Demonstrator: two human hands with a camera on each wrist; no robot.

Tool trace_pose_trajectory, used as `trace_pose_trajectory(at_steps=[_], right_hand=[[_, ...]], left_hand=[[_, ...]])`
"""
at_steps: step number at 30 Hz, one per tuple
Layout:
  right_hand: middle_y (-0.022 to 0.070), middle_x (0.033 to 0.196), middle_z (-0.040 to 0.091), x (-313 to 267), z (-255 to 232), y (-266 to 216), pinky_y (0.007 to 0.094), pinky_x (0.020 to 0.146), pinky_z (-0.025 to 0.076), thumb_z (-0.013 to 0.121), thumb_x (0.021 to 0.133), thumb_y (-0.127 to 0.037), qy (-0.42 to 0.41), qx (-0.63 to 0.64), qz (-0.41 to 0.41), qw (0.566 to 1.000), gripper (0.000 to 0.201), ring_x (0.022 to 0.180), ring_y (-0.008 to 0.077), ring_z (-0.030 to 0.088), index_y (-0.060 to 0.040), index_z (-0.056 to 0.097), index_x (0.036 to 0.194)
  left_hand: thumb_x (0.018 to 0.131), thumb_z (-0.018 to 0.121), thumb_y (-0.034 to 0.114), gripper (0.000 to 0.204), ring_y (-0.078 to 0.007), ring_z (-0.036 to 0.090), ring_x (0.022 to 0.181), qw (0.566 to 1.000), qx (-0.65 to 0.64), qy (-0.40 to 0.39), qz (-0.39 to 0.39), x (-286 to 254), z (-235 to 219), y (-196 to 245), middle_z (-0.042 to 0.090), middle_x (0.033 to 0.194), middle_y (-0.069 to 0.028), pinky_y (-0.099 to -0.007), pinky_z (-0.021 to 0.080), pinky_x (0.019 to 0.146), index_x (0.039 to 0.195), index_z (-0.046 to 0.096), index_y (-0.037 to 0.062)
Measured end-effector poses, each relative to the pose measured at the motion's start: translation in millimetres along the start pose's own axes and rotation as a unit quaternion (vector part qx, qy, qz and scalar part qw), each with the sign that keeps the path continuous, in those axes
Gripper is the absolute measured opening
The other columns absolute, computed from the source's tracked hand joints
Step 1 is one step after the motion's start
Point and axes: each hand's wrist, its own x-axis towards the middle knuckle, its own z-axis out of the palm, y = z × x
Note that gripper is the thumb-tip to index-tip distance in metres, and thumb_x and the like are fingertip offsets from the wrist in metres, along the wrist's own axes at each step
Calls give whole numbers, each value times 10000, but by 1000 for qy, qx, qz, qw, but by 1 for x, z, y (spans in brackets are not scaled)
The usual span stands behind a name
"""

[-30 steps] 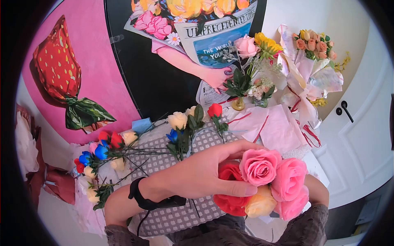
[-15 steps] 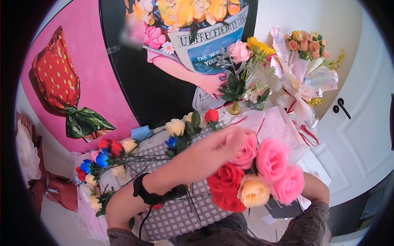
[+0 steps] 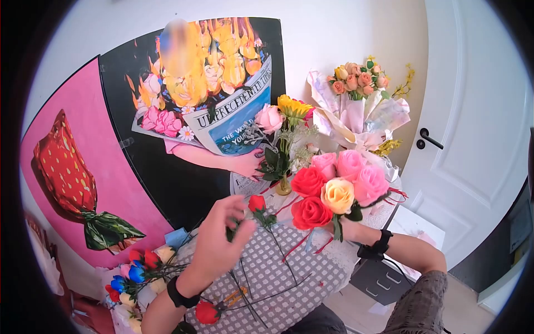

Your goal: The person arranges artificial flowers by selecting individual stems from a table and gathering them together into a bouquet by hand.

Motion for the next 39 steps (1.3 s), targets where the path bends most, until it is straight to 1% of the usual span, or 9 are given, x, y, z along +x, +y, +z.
trace_pose_trajectory(at_steps=[4, 7, 9, 12, 14, 17, 23, 36, 39], right_hand=[[77, 1036, 660, 1, 1, 1, 331, 816, 513, 694, 824, -101, -22, -41, -15, 999, 300, 919, 180, 635, -65, 604, 1107], [76, 1020, 661, -6, 13, 11, 333, 802, 513, 697, 820, -103, -42, -70, -21, 996, 290, 903, 181, 636, -65, 607, 1094], [76, 1010, 662, -36, -3, 4, 334, 793, 513, 699, 818, -104, -55, -88, -26, 994, 284, 893, 181, 637, -65, 610, 1085], [75, 993, 663, -22, 10, 19, 335, 780, 512, 701, 815, -106, -74, -117, -36, 990, 275, 878, 182, 637, -65, 613, 1072], [75, 983, 664, -68, -44, 18, 336, 771, 512, 703, 812, -107, -85, -135, -44, 986, 269, 868, 182, 638, -65, 615, 1063], [74, 967, 665, -64, -39, 21, 338, 757, 512, 706, 809, -109, -102, -161, -56, 980, 260, 853, 183, 639, -65, 618, 1050], [73, 935, 667, -68, -32, 24, 341, 730, 511, 712, 802, -113, -132, -215, -79, 964, 242, 822, 184, 640, -64, 625, 1023], [70, 865, 673, -42, -14, 23, 348, 671, 510, 724, 787, -121, -202, -337, -125, 911, 206, 756, 187, 644, -64, 639, 966], [70, 849, 674, -56, -20, 26, 350, 658, 510, 727, 784, -123, -219, -362, -135, 896, 198, 741, 187, 645, -64, 642, 952]], left_hand=[[678, 815, 198, 592, -287, 528, 1020, 958, 137, -17, 253, 4, 16, 55, 510, 1154, -144, -381, 457, 841, 1187, 544, 62], [662, 824, 220, 567, -321, 521, 1033, 933, 207, 25, 293, 1, 33, 83, 515, 1136, -122, -417, 457, 848, 1146, 568, 72], [669, 818, 213, 506, -335, 518, 1029, 928, 220, 44, 297, 4, 38, 86, 510, 1137, -116, -435, 452, 858, 1104, 593, 84], [676, 789, 162, 369, -330, 530, 1024, 927, 239, 36, 288, 7, 39, 82, 529, 1131, -117, -435, 440, 878, 1004, 633, 97], [673, 748, 103, 251, -330, 545, 1047, 918, 219, -5, 330, 7, 36, 75, 565, 1145, -131, -456, 427, 891, 904, 649, 95], [672, 703, 63, 176, -352, 542, 1132, 924, 191, -11, 331, 7, 33, 78, 581, 1207, -170, -492, 414, 923, 832, 630, 75], [693, 649, 35, 125, -399, 526, 1201, 917, 217, -40, 332, 2, 32, 70, 529, 1307, -235, -550, 380, 993, 791, 575, 60], [748, 677, 86, 162, -369, 556, 1182, 916, 171, -70, 357, -6, 23, 76, 564, 1268, -223, -565, 372, 1002, 818, 530, 76], [753, 684, 95, 174, -366, 549, 1193, 912, 235, -69, 329, -7, 24, 75, 563, 1271, -222, -563, 374, 1001, 816, 522, 82]])
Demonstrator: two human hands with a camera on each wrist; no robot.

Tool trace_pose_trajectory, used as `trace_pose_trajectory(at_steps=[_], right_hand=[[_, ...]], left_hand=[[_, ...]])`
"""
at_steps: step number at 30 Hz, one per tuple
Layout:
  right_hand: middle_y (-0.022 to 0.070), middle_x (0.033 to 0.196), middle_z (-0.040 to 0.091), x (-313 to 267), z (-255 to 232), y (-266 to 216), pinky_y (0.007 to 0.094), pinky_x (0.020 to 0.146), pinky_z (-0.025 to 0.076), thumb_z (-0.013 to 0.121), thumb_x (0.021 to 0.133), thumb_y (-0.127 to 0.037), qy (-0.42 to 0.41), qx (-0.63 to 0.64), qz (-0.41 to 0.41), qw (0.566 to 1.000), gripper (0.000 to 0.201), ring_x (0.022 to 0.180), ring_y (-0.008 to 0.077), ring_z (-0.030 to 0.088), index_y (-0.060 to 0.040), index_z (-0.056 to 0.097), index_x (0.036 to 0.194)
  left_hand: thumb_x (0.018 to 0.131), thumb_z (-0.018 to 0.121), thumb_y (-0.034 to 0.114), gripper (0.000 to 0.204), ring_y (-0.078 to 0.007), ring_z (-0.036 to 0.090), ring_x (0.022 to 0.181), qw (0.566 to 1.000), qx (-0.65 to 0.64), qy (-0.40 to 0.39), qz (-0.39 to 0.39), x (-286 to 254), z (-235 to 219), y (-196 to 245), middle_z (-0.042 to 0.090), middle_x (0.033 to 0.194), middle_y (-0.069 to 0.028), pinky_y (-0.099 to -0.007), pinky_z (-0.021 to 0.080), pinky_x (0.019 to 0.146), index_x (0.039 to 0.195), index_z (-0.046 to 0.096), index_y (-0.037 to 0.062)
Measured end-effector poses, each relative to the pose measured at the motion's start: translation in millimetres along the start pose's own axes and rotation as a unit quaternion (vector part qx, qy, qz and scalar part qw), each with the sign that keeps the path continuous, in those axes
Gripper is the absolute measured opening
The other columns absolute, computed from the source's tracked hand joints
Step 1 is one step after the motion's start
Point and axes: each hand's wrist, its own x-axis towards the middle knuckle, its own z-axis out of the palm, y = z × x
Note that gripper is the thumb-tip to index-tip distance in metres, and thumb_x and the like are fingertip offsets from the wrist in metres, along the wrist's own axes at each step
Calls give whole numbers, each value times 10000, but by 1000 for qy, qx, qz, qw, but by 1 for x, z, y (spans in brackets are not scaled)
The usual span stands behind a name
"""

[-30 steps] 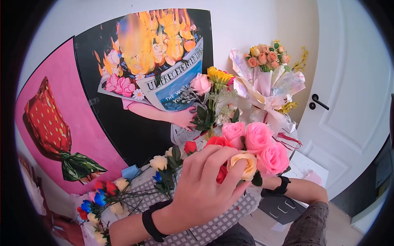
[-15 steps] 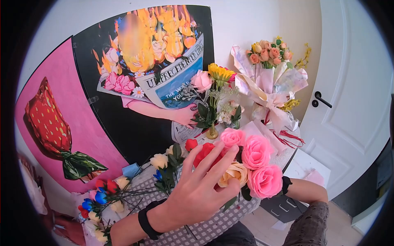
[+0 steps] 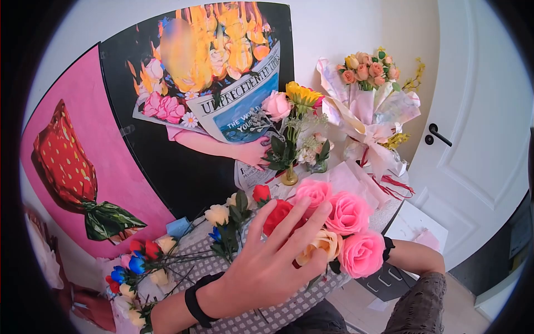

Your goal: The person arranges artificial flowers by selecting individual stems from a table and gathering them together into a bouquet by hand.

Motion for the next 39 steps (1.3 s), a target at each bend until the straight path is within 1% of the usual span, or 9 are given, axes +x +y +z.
trace_pose_trajectory(at_steps=[8, 14, 16, 18, 20, 22, 25, 32, 39], right_hand=[[68, 806, 677, 54, -9, 1, 354, 622, 509, 735, 775, -128, -45, -81, -33, 995, 177, 700, 189, 647, -64, 651, 917], [67, 774, 679, 53, 3, -7, 357, 594, 508, 740, 768, -132, -84, -133, -59, 986, 163, 670, 190, 649, -64, 658, 890], [64, 569, 581, 60, 1, -18, 367, 462, 431, 762, 697, -190, 9, -38, -116, 992, 165, 471, 228, 562, -91, 633, 720], [73, 561, 544, 59, -3, -30, 361, 457, 424, 736, 673, -205, -7, 88, 46, 995, 165, 465, 258, 537, -106, 607, 699], [82, 538, 499, 67, 1, -37, 364, 438, 407, 715, 645, -221, 73, 280, 42, 956, 174, 442, 286, 501, -118, 575, 659], [81, 544, 511, 72, -8, -36, 361, 437, 411, 717, 647, -204, 46, -54, -132, 989, 165, 452, 281, 516, -113, 581, 662], [72, 543, 505, 70, -4, -30, 361, 441, 412, 710, 671, -190, 37, -42, -128, 990, 152, 467, 271, 526, -109, 582, 686], [52, 563, 520, 96, 6, -43, 354, 444, 415, 693, 742, -160, 43, -31, -112, 992, 119, 473, 236, 536, -95, 593, 728], [44, 580, 528, 68, 10, -62, 348, 445, 419, 673, 778, -145, 72, -19, -52, 996, 101, 476, 220, 536, -88, 596, 745]], left_hand=[[761, 738, 207, 238, -388, 502, 1242, 991, -125, 22, 32, -5, -2, -5, 534, 1312, -220, -559, 296, 1054, 833, 546, 86], [843, 671, 378, 766, -369, 268, 1391, 975, -200, -3, -96, -2, 0, -26, 247, 1488, -265, -487, 211, 1116, 1388, 309, -20], [898, 604, 367, 700, -374, 298, 1369, 932, -341, -72, -97, -4, 7, -32, 282, 1463, -261, -429, 236, 1114, 1385, 309, -41], [936, 553, 343, 648, -361, 345, 1330, 926, -364, -71, -77, -4, 9, -32, 338, 1424, -241, -406, 269, 1096, 1390, 299, -45], [931, 572, 305, 632, -342, 390, 1285, 914, -385, -92, -87, -4, 9, -26, 385, 1390, -214, -412, 295, 1075, 1389, 305, -39], [908, 616, 258, 630, -328, 417, 1256, 911, -393, -86, -90, -3, 6, -21, 408, 1376, -196, -413, 311, 1063, 1383, 316, -25], [866, 682, 267, 685, -318, 424, 1252, 902, -412, -99, -80, -4, 2, -21, 415, 1369, -193, -404, 318, 1059, 1380, 323, -10], [698, 813, 439, 737, -389, 413, 1232, 958, -279, 1, -66, -14, -17, -13, 423, 1353, -169, -522, 319, 1013, 1263, 468, 114], [538, 843, 226, 567, -368, 437, 1170, 992, -1, 18, -129, -33, 2, 8, 466, 1296, -117, -462, 345, 952, 1055, 622, 151]])
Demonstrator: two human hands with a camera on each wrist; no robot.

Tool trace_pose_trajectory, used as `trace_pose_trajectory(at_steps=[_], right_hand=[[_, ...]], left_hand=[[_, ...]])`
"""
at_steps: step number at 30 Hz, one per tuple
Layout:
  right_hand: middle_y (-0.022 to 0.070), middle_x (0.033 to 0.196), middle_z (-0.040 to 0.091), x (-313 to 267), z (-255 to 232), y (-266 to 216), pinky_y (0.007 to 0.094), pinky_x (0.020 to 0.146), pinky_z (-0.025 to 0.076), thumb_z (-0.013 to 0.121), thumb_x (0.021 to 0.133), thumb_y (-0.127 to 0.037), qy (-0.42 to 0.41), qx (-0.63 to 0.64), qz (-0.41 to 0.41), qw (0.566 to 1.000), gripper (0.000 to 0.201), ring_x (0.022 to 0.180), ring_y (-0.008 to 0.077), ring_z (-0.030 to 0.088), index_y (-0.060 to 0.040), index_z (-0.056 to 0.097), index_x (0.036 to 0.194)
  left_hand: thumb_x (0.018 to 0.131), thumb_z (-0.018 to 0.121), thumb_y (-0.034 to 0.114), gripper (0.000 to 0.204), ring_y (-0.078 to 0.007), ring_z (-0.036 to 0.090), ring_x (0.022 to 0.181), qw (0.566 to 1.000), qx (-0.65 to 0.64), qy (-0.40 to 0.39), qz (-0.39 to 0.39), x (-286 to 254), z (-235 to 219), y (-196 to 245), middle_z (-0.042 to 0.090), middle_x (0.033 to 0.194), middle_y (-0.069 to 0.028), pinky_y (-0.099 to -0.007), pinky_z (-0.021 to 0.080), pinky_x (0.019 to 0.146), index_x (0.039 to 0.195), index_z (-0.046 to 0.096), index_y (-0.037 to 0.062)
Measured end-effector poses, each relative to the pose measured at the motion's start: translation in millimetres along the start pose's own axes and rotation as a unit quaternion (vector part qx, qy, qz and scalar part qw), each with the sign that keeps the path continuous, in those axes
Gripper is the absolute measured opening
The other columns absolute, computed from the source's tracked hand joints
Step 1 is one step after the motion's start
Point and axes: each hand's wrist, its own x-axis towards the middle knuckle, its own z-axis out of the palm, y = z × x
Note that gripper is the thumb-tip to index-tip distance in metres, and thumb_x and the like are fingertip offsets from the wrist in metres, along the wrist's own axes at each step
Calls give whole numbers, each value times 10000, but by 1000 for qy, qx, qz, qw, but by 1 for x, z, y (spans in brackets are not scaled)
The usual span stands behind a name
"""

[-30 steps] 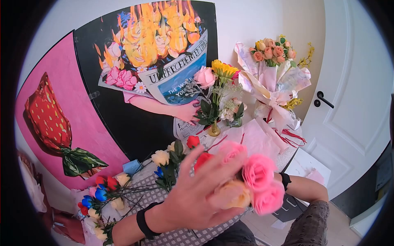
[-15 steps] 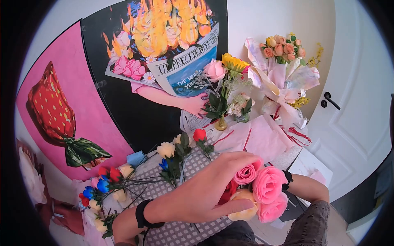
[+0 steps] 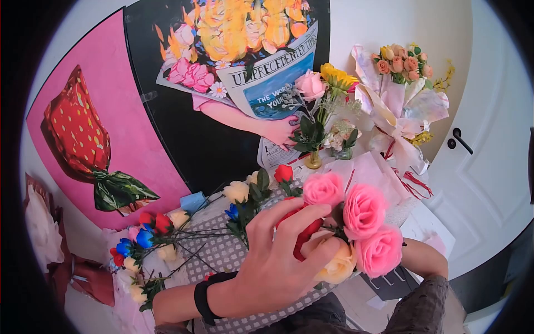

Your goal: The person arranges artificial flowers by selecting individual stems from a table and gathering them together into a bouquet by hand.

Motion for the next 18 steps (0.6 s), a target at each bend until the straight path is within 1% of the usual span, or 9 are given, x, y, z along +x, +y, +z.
trace_pose_trajectory(at_steps=[1, 2, 3, 5, 6, 9, 11, 15, 18], right_hand=[[43, 583, 529, -10, 9, 1, 347, 445, 419, 670, 783, -143, 3, 0, 8, 1000, 99, 476, 217, 536, -87, 597, 748], [42, 585, 530, 11, 10, 1, 346, 446, 420, 667, 788, -141, 7, 0, 16, 1000, 97, 477, 215, 536, -86, 597, 750], [41, 587, 532, -3, 6, 0, 345, 446, 421, 665, 793, -139, 10, 1, 25, 1000, 95, 477, 213, 536, -85, 597, 753], [38, 592, 534, -2, 2, 0, 343, 446, 422, 659, 803, -135, 18, 0, 41, 999, 92, 478, 208, 536, -84, 598, 758], [37, 595, 535, -6, 1, -2, 342, 446, 422, 656, 808, -133, 22, 0, 49, 999, 90, 478, 206, 536, -83, 599, 760], [34, 602, 539, -22, -7, -13, 340, 447, 424, 648, 823, -126, 35, 2, 73, 997, 87, 479, 199, 536, -80, 600, 768], [31, 607, 541, -4, -1, -8, 338, 448, 425, 642, 834, -122, 42, 4, 88, 995, 86, 480, 194, 537, -78, 601, 773], [27, 616, 546, -6, -2, -14, 334, 448, 427, 631, 854, -114, 53, 6, 115, 992, 87, 482, 185, 537, -74, 602, 782], [23, 624, 549, 5, -1, -18, 332, 449, 429, 623, 869, -107, 63, 4, 139, 988, 89, 483, 178, 537, -71, 603, 790]], left_hand=[[531, 831, 199, 540, -347, 448, 1136, 1000, -15, 23, 5, -1, 1, 0, 483, 1274, -109, -442, 348, 934, 1033, 634, 165], [524, 820, 171, 517, -326, 459, 1101, 998, -30, 46, 10, -3, 1, -1, 500, 1253, -100, -421, 351, 916, 1010, 646, 179], [524, 820, 171, 517, -326, 459, 1101, 998, -28, 47, 8, -5, 1, -2, 500, 1253, -100, -421, 351, 916, 1010, 646, 179], [632, 712, 118, 343, -249, 470, 1089, 997, -59, 41, 4, -11, 0, -5, 576, 1166, -25, -400, 325, 854, 964, 663, 188], [632, 712, 118, 343, -249, 470, 1089, 997, -57, 42, 3, -13, -2, -7, 576, 1166, -25, -400, 325, 854, 964, 663, 188], [649, 704, 138, 325, -219, 477, 1077, 999, -29, 23, 26, -20, -6, -16, 605, 1135, 34, -378, 299, 823, 964, 675, 213], [666, 699, 156, 310, -212, 488, 1068, 998, -11, 32, 54, -23, -8, -22, 619, 1135, 77, -375, 288, 818, 965, 671, 236], [693, 724, 191, 302, -211, 471, 1029, 996, 38, 37, 75, -26, -17, -24, 665, 1113, 94, -361, 311, 802, 972, 660, 287], [782, 634, 304, 217, -116, 475, 1002, 976, 144, 95, 134, -34, -11, -18, 660, 1111, 134, -328, 273, 862, 990, 618, 364]])
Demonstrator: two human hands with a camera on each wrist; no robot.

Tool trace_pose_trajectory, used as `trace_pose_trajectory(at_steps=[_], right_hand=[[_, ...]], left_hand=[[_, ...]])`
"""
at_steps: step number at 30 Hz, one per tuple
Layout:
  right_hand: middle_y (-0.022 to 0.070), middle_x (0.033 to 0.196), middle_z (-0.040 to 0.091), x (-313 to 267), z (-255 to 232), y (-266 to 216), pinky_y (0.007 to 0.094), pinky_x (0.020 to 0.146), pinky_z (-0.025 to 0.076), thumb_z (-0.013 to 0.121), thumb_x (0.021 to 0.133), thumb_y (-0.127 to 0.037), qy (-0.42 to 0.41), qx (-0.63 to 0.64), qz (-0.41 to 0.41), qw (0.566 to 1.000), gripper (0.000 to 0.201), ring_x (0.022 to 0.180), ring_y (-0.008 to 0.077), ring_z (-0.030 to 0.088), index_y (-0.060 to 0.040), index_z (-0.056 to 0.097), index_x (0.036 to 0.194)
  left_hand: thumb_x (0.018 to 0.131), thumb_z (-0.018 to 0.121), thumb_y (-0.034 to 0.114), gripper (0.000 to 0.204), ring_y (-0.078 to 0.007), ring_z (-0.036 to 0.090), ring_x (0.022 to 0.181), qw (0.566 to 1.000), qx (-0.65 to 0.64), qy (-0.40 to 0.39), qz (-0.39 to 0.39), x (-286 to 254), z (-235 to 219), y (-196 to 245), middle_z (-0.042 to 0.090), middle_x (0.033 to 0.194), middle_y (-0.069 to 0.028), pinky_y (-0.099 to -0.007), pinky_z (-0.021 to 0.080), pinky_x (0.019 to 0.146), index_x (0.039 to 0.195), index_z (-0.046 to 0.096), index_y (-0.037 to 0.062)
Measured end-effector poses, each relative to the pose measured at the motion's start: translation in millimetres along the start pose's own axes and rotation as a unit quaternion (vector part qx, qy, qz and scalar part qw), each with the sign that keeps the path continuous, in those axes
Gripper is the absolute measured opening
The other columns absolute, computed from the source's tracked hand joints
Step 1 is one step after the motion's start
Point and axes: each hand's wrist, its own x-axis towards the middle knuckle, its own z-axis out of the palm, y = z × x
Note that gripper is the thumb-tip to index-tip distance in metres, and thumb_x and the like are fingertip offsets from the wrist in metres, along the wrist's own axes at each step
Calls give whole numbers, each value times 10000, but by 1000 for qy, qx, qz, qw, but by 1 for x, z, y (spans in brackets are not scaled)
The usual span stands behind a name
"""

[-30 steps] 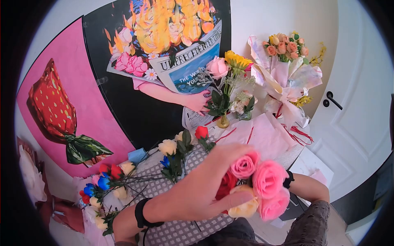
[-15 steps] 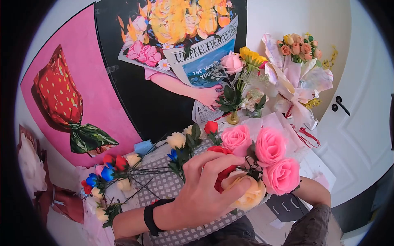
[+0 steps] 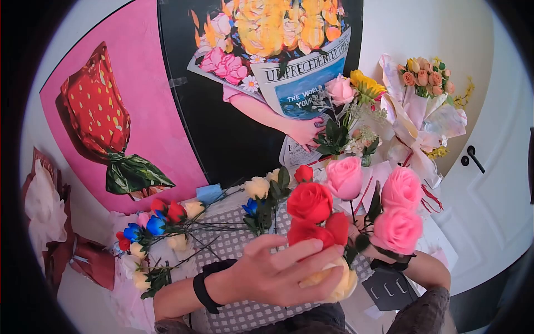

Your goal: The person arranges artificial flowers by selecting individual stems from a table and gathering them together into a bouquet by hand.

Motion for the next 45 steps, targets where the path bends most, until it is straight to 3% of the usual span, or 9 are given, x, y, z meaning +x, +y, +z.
trace_pose_trajectory(at_steps=[3, 5, 13, 18, 23, 31, 35, 41, 45], right_hand=[[23, 763, 583, 19, 7, -15, 273, 500, 468, 506, 964, -64, 12, 4, -167, 986, 122, 569, 121, 555, -42, 600, 889], [68, 854, 605, 25, -11, -51, 263, 525, 466, 379, 1023, -135, -106, 220, 240, 939, 227, 650, 101, 576, -41, 461, 834], [78, 737, 579, 27, 2, -49, 257, 550, 481, 349, 1011, -85, -64, 194, 157, 966, 217, 657, 123, 575, -16, 455, 834], [69, 629, 552, 38, 19, -34, 262, 393, 396, 427, 1019, -170, -42, 111, 222, 968, 314, 407, 120, 476, 16, 499, 778], [106, 643, 591, 42, 29, -27, 321, 438, 454, 462, 934, -19, -10, 121, 264, 957, 105, 481, 174, 603, 53, 539, 927], [17, 610, 506, 47, 20, -43, 279, 478, 381, 436, 974, -61, -74, 144, 285, 945, 202, 519, 112, 470, 21, 573, 849], [-1, 618, 480, 37, 28, -28, 258, 491, 377, 420, 1001, -109, -54, 146, 199, 968, 218, 547, 91, 470, 2, 566, 881], [-7, 622, 436, 34, 31, -21, 229, 487, 370, 426, 1028, -226, -4, 244, 292, 925, 318, 559, 64, 446, -30, 515, 794], [109, 882, 571, 23, 29, -6, 375, 679, 472, 489, 979, -112, -40, -31, 52, 997, 162, 718, 220, 562, 1, 534, 872]], left_hand=[[796, 630, 290, 224, -91, 485, 983, 999, -17, -30, 18, -7, -5, 9, 648, 1136, 124, -327, 272, 870, 1013, 607, 338], [822, 606, 286, 209, -108, 523, 969, 999, -23, -33, 26, -7, -9, 10, 634, 1146, 79, -303, 301, 855, 1031, 597, 292], [802, 668, 238, 302, -156, 636, 995, 984, -156, -75, -47, -21, -11, -5, 646, 1154, -22, -366, 418, 835, 1088, 596, 172], [687, 730, 60, 446, -196, 601, 980, 953, -219, -94, -185, -35, 13, -40, 624, 1092, -31, -377, 436, 860, 1098, 574, 132], [622, 777, 48, 521, -209, 592, 1011, 935, -253, -162, -188, -47, 14, -49, 625, 1154, -17, -371, 451, 873, 1087, 555, 124], [624, 777, 45, 528, -238, 584, 1007, 941, -248, -180, -141, -53, 13, -39, 593, 1218, -32, -374, 464, 887, 1080, 526, 133], [662, 789, 71, 515, -236, 596, 1006, 924, -287, -176, -182, -53, 13, -42, 610, 1198, -36, -377, 462, 889, 1089, 507, 129], [693, 809, 160, 516, -216, 620, 991, 883, -317, -227, -263, -59, 6, -31, 646, 1114, -21, -363, 441, 892, 1108, 503, 144], [671, 806, 193, 538, -203, 614, 989, 899, -258, -228, -270, -51, -9, 2, 634, 1098, -41, -358, 433, 852, 1109, 509, 96]])
